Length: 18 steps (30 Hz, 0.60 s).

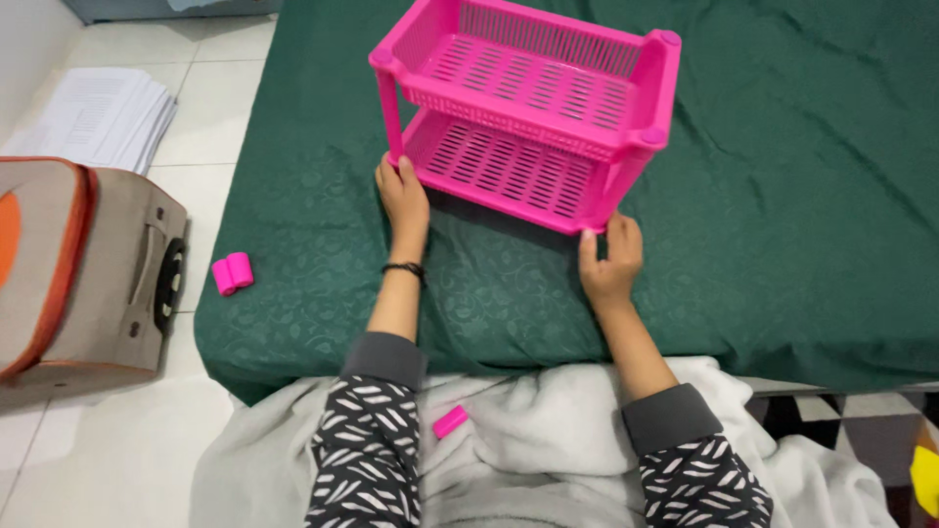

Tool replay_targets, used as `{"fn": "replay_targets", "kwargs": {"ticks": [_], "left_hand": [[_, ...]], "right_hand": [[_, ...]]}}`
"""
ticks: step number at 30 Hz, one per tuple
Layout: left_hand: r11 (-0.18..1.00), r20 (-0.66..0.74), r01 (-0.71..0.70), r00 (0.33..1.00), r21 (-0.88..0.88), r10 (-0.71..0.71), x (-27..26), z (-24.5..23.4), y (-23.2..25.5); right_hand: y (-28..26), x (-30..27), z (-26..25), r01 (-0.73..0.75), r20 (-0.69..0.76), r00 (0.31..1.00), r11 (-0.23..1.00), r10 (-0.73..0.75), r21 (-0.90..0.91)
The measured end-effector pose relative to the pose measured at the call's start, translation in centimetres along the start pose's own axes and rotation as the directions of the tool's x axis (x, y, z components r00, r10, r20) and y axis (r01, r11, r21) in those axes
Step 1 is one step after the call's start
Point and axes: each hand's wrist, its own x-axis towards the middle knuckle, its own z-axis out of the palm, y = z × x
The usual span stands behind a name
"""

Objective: The person assembles a pink plastic two-tier basket by hand on a green bedsheet. They connect side panels to a base tray, insert vertical supports, and attach small cylindrical feet to the bottom corners.

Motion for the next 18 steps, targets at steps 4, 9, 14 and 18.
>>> {"fn": "replay_targets", "kwargs": {"ticks": [4, 9, 14, 18], "left_hand": [[1.000, 0.178, 0.020, 0.984, 0.013, -0.022, 1.8, 0.4, -2.6], [0.997, 0.247, -0.077, 0.967, 0.016, 0.070, -1.8, 0.2, -1.5], [0.965, 0.304, -0.027, 0.946, -0.261, 0.108, -7.0, -1.2, 4.8], [0.919, 0.308, 0.063, 0.949, -0.388, 0.065, -9.6, -3.1, 9.4]], "right_hand": [[-1.1, -0.5, 0.2, 0.098, 0.087, 0.992, 0.994, -0.094, -0.043], [-1.9, -0.4, 1.1, 0.143, 0.206, 0.969, 0.989, -0.135, -0.026], [-3.5, -0.1, 1.7, 0.249, 0.266, 0.930, 0.967, -0.254, 0.056], [-5.6, 0.2, 3.2, 0.258, 0.288, 0.916, 0.960, -0.278, 0.108]]}}
